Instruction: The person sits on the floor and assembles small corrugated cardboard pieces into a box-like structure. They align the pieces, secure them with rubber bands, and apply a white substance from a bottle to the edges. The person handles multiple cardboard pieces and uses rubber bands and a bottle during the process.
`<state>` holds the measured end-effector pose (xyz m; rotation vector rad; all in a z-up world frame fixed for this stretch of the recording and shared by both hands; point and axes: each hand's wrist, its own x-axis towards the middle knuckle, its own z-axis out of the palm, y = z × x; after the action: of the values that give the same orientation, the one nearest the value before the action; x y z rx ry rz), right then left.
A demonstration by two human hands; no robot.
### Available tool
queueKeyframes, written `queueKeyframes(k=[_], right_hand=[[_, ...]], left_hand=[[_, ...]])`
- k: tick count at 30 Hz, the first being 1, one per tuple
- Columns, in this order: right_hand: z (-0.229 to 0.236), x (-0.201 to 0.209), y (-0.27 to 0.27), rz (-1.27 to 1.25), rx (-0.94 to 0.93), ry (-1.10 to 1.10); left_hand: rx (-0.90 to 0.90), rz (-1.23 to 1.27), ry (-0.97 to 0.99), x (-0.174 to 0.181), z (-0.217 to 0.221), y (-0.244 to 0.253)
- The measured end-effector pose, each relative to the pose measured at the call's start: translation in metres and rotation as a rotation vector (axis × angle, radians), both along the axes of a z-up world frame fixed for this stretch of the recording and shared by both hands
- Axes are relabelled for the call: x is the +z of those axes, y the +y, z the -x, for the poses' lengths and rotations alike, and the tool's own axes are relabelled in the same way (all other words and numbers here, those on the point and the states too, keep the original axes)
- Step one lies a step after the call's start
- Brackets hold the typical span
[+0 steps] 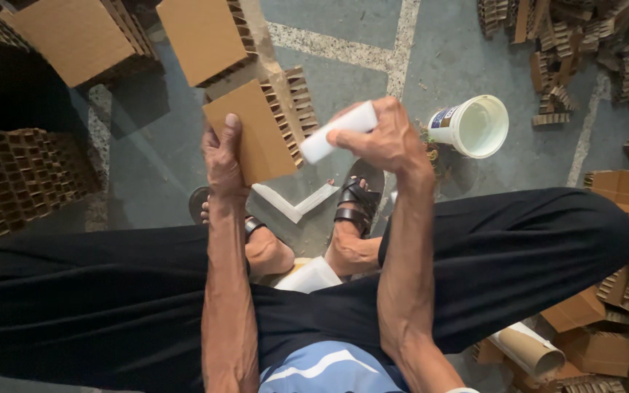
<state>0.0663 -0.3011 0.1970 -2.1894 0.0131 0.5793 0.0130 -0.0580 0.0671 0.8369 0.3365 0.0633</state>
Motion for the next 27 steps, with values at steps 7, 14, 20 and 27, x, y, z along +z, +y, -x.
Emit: queueKeyframes(k=[7,14,20,27], right_hand=[[-0.025,-0.002,0.031,-0.080,-0.285,-0.407],[0.004,0.032,-0.001,0.261,0.042,-0.029],[-0.028,0.022,0.022,0.158,-0.163,-0.376],[-0.020,0.019,0.008,0.260,0.021,-0.414]], left_hand=[[-0.103,-0.139,-0.089,0.025,0.005,-0.018],[-0.094,-0.233,-0.101,0.028,-0.003,-0.012],[-0.142,-0.268,-0.146,0.020,0.004,-0.023],[-0.313,-0.307,-0.080,0.019,-0.003,-0.002]])
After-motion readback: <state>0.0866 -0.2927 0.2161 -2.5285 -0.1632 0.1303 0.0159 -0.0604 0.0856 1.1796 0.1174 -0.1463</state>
